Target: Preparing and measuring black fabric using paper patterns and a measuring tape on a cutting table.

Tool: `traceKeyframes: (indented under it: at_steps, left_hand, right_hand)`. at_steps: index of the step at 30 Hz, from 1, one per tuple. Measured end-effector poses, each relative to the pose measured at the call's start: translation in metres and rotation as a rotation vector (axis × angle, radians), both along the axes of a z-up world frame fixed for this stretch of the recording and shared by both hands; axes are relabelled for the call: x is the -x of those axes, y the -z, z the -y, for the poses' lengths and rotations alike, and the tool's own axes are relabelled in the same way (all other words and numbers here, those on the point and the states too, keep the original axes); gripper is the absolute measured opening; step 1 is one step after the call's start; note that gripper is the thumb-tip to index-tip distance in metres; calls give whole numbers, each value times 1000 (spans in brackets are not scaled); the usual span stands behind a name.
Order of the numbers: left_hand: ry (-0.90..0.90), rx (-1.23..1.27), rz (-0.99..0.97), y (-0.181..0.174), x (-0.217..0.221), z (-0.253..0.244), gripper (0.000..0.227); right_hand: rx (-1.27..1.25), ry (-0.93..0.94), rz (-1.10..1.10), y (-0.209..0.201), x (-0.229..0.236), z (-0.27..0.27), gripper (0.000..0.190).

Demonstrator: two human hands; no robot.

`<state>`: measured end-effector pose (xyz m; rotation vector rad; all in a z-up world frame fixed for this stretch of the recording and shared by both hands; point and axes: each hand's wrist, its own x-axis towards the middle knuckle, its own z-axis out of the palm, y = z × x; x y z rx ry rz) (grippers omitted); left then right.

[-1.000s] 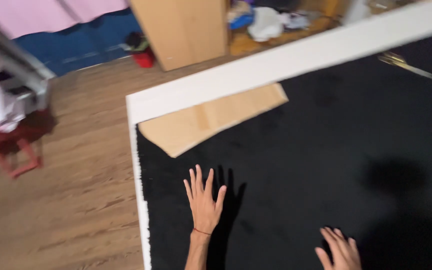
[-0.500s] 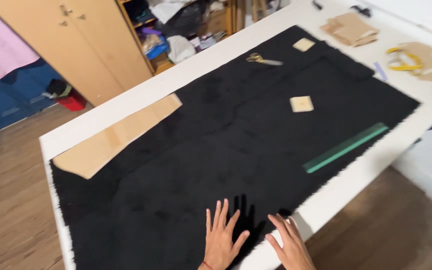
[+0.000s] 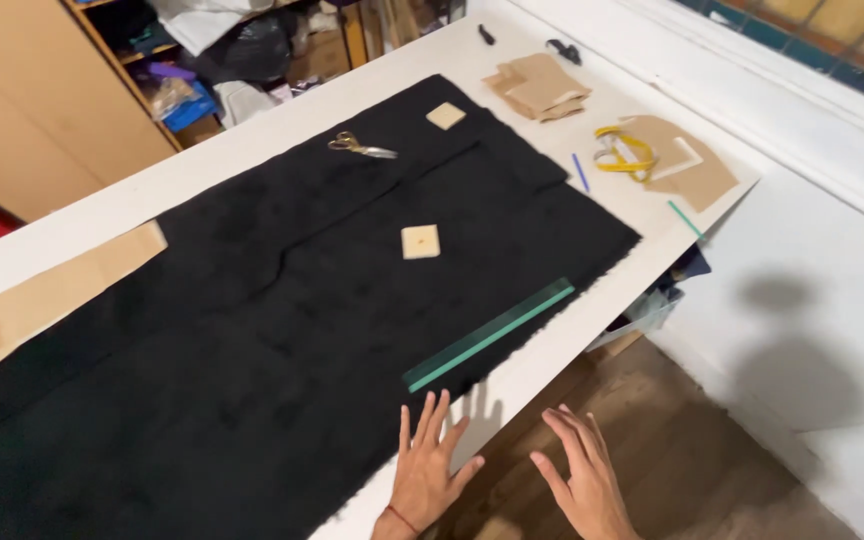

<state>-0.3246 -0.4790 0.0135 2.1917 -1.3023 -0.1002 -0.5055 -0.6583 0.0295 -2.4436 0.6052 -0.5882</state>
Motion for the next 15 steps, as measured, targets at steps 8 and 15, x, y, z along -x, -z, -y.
traceKeyframes:
  at_steps: [8,15]
  left_hand:
    - [44,-130,-178,14,-41,104,57]
    - [21,20,-254,14,-86,228,50]
  right_hand:
    - [-41,-53,14,-2,-33,97,39]
    - [-67,-130,-13,-2,-87,204,29]
